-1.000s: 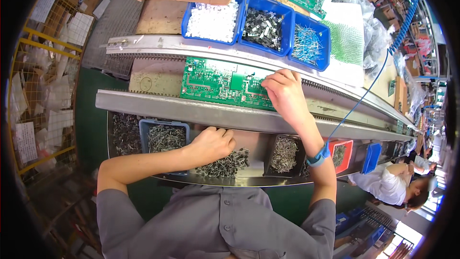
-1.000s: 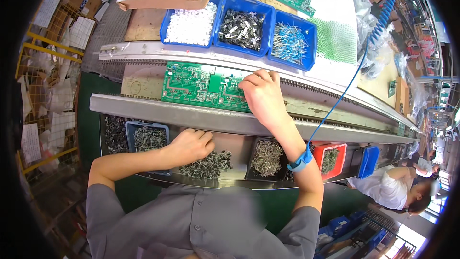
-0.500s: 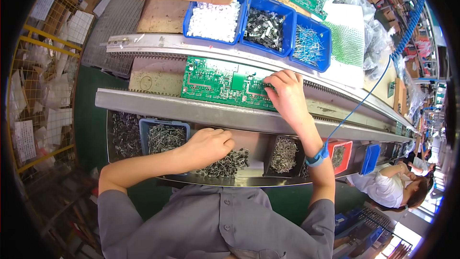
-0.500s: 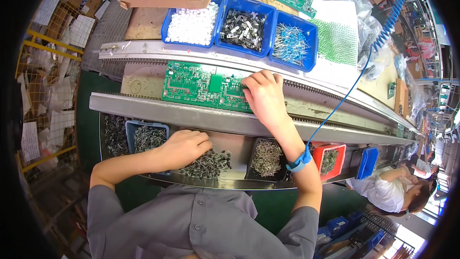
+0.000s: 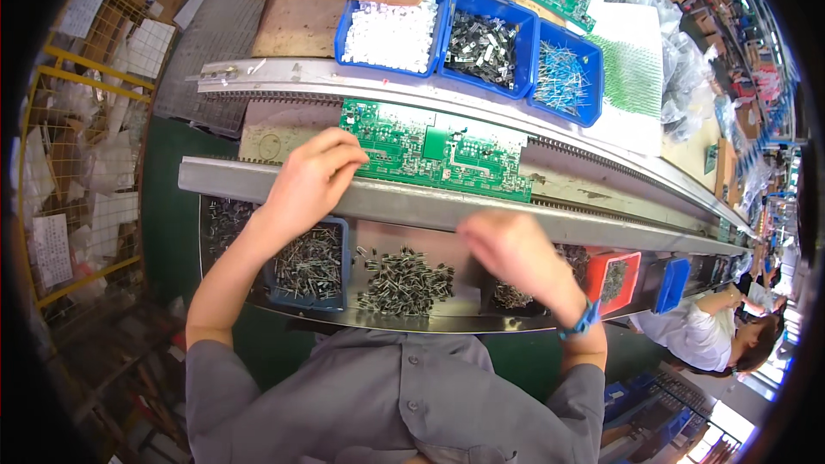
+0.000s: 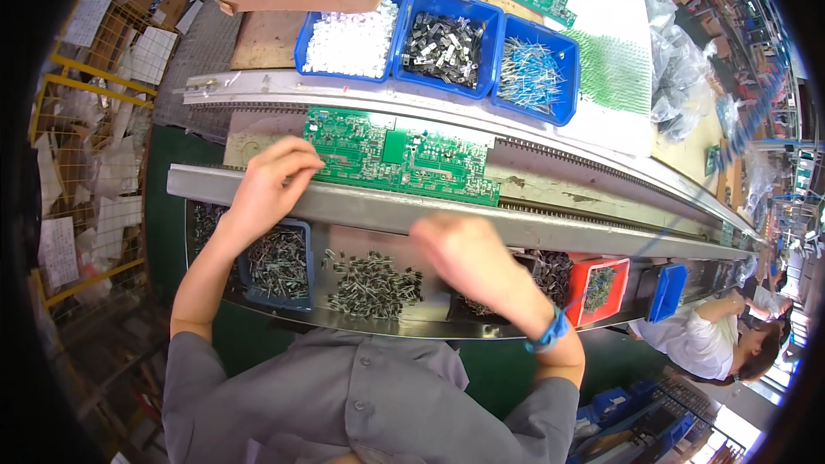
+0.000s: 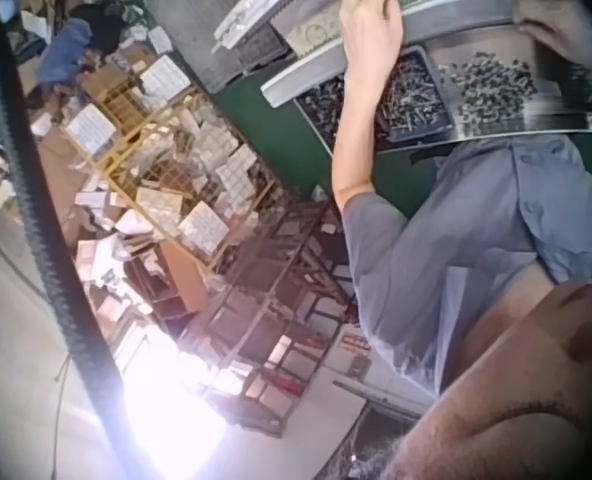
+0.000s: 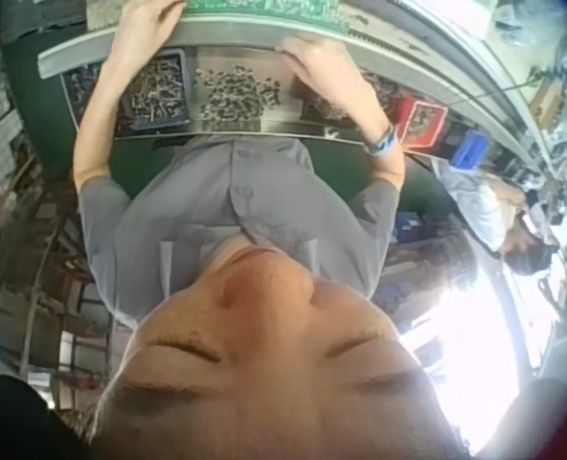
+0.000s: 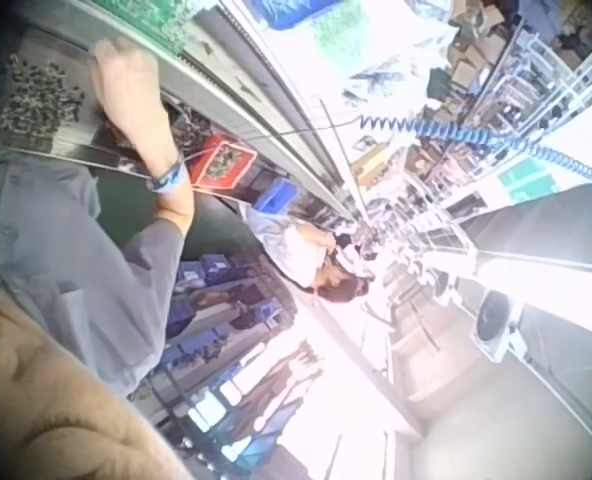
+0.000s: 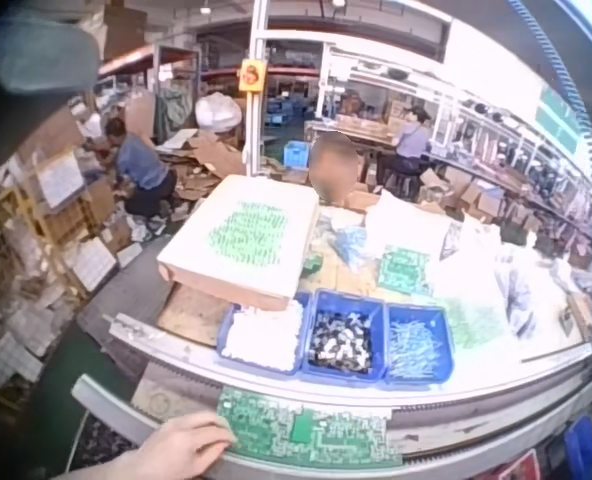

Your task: The person assembles circuit boards on an assembly line by picking electronic components from bins and inserting them into the boards by hand, moving the boards along the conveyor track, and rearranging the component bins.

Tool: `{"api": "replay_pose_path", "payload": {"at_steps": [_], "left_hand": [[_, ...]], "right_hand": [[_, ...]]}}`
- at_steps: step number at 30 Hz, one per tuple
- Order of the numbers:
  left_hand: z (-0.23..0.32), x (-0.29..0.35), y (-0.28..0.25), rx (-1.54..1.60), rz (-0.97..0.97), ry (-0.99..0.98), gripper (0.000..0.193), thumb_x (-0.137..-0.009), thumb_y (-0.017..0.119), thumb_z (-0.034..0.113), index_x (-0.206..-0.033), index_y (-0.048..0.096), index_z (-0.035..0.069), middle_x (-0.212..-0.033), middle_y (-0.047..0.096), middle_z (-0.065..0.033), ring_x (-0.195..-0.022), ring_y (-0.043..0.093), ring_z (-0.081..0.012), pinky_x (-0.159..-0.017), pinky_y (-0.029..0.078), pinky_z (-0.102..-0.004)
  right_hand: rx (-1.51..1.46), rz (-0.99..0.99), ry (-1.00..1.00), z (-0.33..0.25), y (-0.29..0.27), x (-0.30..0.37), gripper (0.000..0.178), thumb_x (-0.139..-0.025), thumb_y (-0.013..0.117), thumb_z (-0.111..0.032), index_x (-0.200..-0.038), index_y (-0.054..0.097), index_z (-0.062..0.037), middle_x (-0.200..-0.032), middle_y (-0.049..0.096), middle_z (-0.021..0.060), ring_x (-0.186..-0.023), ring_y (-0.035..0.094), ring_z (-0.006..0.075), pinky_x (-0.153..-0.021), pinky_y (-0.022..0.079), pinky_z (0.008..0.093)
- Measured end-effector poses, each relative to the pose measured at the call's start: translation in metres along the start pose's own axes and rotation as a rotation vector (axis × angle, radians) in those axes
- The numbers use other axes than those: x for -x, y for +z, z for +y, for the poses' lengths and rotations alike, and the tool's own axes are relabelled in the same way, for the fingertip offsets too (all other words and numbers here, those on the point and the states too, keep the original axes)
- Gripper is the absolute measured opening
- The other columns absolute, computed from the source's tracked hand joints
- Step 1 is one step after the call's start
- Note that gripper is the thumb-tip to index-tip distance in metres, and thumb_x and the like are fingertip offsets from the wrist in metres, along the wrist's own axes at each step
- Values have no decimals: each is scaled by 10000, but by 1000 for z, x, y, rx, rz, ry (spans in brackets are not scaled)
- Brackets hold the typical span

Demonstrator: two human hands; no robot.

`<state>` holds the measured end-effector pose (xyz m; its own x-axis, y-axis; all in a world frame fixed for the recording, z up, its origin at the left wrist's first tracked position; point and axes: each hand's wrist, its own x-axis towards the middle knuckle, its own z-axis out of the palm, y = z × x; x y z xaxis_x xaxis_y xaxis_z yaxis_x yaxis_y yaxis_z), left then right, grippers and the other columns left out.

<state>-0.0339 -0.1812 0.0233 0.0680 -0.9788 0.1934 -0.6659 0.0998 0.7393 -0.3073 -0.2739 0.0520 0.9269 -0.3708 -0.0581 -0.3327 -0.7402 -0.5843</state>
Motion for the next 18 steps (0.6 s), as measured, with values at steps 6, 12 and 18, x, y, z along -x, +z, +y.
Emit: {"api": "replay_pose_path", "payload": {"at_steps": [6, 12, 18], "left_hand": [[-24, -18, 6, -196, 128, 88, 180, -763, 640, -8, -936, 656, 42, -950, 646, -87, -912, 591, -283, -778, 490, -377], [-25, -22, 13, -278, 116, 97, 279, -763, 642, 11, -1039, 629, 45, -948, 648, -90, -928, 576, -270, -828, 459, -386], [-26, -24, 13, -328, 134, 138, 291, -766, 645, 21, -1054, 622, 49, -922, 643, -88, -917, 573, -263, -810, 448, -383]], "right_hand": [[141, -124, -110, -10, 61, 23, 158, -679, 598, -35, -833, 561, -31, -793, 582, 116, -760, 628, 278, -608, 523, 365], [269, -151, 36, -15, 73, 31, 197, -648, 614, -15, -837, 560, -32, -800, 594, 121, -735, 633, 253, -596, 519, 336], [298, -187, 62, -16, 75, 31, 186, -646, 613, -4, -822, 557, -23, -806, 602, 128, -735, 635, 247, -597, 517, 335]]}}
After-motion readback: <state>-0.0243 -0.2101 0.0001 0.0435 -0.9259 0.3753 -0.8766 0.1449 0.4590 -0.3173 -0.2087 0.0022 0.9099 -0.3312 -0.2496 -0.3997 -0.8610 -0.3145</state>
